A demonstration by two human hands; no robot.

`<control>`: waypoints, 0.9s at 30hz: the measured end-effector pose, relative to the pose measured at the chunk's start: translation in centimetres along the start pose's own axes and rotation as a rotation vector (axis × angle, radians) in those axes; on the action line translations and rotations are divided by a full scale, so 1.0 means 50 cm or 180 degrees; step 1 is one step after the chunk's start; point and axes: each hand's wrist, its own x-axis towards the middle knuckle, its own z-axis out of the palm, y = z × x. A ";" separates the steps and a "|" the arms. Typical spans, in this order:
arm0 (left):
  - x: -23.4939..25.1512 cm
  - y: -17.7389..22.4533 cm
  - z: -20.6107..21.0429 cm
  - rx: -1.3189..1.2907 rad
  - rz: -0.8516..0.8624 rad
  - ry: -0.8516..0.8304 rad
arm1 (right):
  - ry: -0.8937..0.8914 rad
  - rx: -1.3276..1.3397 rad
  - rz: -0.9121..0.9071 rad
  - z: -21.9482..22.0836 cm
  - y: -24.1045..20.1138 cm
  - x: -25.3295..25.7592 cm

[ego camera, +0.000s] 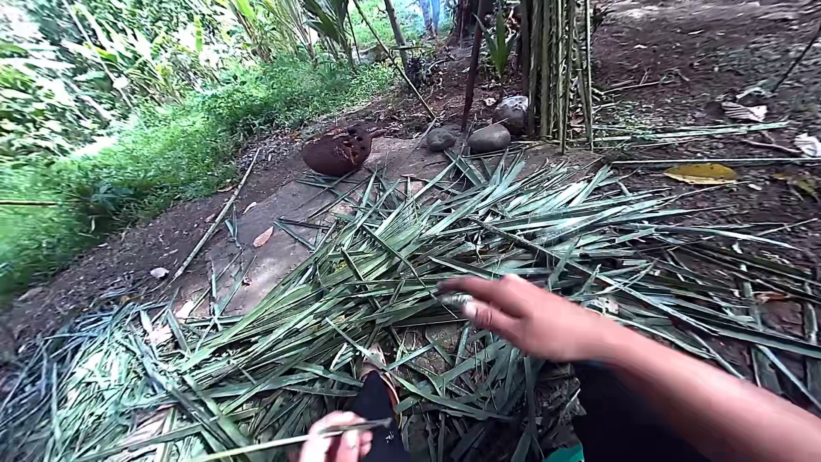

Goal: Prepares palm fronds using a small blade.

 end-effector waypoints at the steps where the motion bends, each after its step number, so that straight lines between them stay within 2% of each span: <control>1: 0.018 -0.001 0.045 0.0059 0.0180 -0.0013 | -0.0112 0.0246 -0.0250 0.046 -0.012 -0.003; 3: 0.046 0.004 0.122 0.0035 0.0346 0.0041 | 0.0075 0.0488 -0.0639 0.119 -0.021 -0.007; 5: 0.062 0.003 0.164 -0.0074 0.0433 0.0058 | 0.0557 0.0390 -0.0857 0.158 -0.012 -0.008; 9: 0.068 -0.007 0.166 -0.0118 0.0559 -0.0032 | 0.1033 0.0081 -0.1084 0.156 0.035 -0.007; 12: 0.073 -0.005 0.157 0.0213 0.0868 0.0337 | 0.1080 -0.0026 -0.0948 0.141 0.060 -0.014; 15: 0.081 -0.007 0.151 0.0319 0.1272 0.0747 | 0.0714 0.0912 -0.0262 0.124 0.045 -0.029; 17: 0.082 -0.005 0.157 0.0159 0.1333 0.0945 | -0.0059 0.2132 0.0120 0.123 0.024 -0.040; 18: 0.080 -0.004 0.162 0.0040 0.1293 0.0985 | -0.0459 0.2607 0.0247 0.128 0.011 -0.044; 20: 0.072 -0.002 0.175 -0.0263 0.1119 0.0920 | -0.0829 0.3224 0.0141 0.154 -0.012 -0.044; 23: 0.054 -0.001 0.190 -0.0644 0.0919 0.0642 | -0.0722 0.3704 -0.0280 0.195 -0.040 -0.033; 27: 0.035 0.001 0.201 -0.0996 0.0855 0.0472 | -0.0443 0.3840 -0.0391 0.211 -0.055 -0.032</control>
